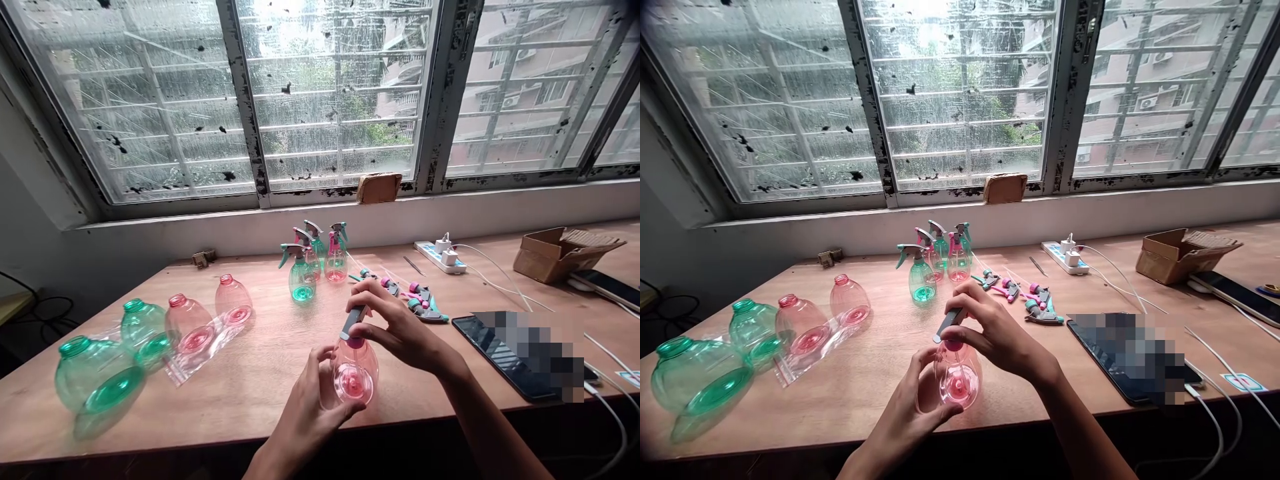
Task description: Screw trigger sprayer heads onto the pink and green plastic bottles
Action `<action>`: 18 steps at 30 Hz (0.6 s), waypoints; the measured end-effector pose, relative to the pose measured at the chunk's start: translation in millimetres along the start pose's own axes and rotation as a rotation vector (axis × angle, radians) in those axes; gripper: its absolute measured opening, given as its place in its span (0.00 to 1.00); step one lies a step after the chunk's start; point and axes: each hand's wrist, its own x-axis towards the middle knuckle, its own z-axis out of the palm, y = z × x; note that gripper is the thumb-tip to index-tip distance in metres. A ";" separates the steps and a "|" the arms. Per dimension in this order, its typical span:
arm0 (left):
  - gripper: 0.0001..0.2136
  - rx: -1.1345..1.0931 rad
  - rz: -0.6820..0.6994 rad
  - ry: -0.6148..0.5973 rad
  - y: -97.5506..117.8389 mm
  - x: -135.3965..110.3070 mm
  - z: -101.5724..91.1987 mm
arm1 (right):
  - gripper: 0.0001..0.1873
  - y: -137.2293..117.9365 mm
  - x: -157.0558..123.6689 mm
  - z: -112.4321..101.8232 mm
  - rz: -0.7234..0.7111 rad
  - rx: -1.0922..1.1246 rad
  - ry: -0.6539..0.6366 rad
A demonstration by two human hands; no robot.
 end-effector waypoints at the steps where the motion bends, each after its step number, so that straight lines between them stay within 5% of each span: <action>1: 0.35 0.010 -0.003 0.024 -0.9 0.0 0.5 | 0.07 -0.3 0.0 0.2 0.001 0.005 -0.002; 5: 0.42 0.060 0.079 -0.006 -0.9 -2.8 -1.9 | 0.07 -1.3 0.3 0.4 0.005 0.019 -0.005; 11: 0.37 0.132 0.143 -0.126 1.9 -7.1 -8.2 | 0.07 -2.1 1.1 0.2 -0.012 0.029 -0.005; 18: 0.42 -0.026 0.046 -0.004 -12.6 -3.6 2.4 | 0.07 -0.3 -0.2 -0.2 -0.008 0.010 -0.018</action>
